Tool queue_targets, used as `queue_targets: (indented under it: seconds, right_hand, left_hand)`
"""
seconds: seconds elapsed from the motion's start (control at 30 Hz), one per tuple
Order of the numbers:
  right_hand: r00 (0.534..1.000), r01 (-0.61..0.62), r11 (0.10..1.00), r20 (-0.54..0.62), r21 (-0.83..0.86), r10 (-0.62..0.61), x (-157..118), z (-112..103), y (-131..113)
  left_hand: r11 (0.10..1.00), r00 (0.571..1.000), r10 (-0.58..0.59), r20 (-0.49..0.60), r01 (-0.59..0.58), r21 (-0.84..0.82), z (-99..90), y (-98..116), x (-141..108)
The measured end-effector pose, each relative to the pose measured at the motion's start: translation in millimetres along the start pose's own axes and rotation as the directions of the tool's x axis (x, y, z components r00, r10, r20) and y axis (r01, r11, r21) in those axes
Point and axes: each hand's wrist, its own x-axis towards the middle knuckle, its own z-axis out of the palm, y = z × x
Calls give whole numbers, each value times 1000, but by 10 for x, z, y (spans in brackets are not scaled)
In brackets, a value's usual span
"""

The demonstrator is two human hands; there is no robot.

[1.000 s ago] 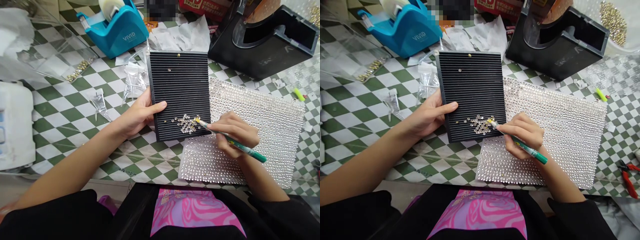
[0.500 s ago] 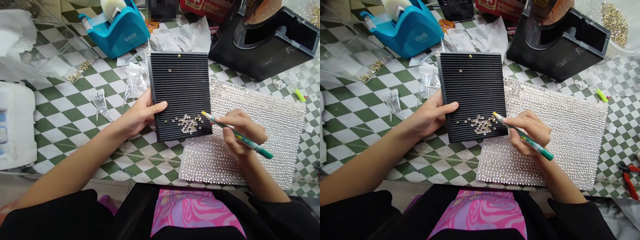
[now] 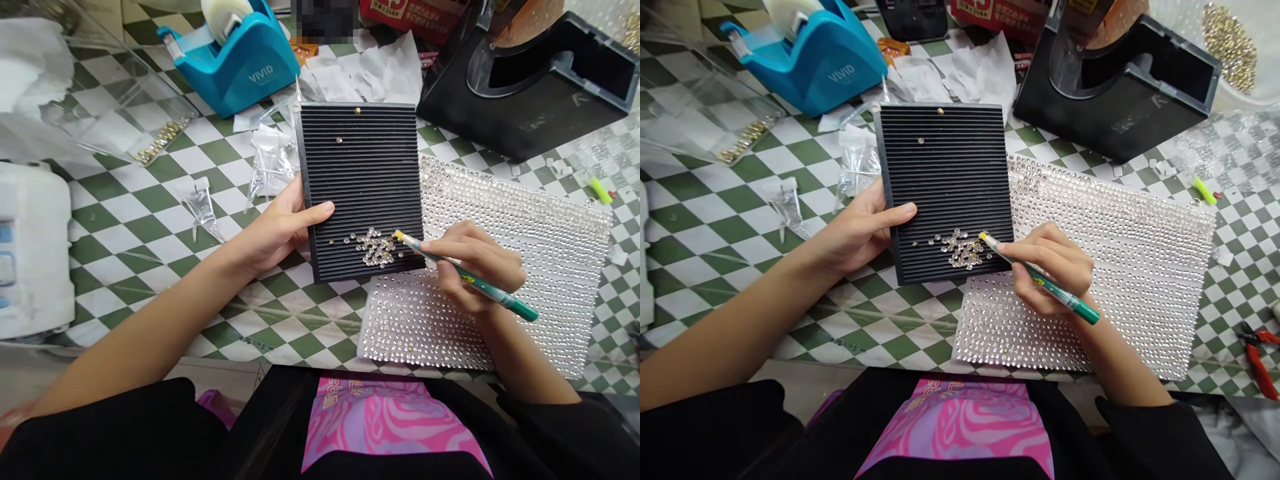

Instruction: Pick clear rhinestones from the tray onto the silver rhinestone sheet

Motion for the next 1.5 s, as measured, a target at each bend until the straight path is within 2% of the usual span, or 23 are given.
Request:
queue_targets:
  seconds: [0.27, 0.47, 0.83, 1.1, 1.2, 1.3, 1.43, 1.5]
  right_hand:
    - [1000, -1, 1000, -26, -3, 1, -3, -25, 6]
    - [996, 19, 997, 89, -68, -13, 13, -31, -57]
    - [998, 50, 997, 52, -53, -47, 5, -10, -36]
    - [996, 41, 996, 82, -77, -35, 3, 10, -36]
    - [998, 47, 998, 34, -41, -46, 14, 13, -23]
    - [997, 31, 998, -76, -59, -35, 29, -36, 25]
    - [971, -72, 987, -234, -146, 37, 27, -152, 228]
    - [966, -126, 977, -244, -173, 81, 25, -193, 370]
  left_hand:
    - [1000, 1000, 7, 5, -7, 24, 1, -6, -4]
    - [999, 1000, 14, 7, -15, 41, -8, -8, -9]
    - [1000, 1000, -3, 4, 3, 22, 17, 9, -20]
    - [999, 1000, -19, -5, 19, 25, 9, 6, -20]
    - [1000, 1000, -18, 3, 18, 10, 12, 7, -22]
    - [1000, 1000, -13, 2, 13, -15, 15, 9, -16]
    - [999, 1000, -23, 5, 23, -26, 12, 11, -2]
    - [999, 1000, -28, 4, 28, -22, 8, 12, 1]
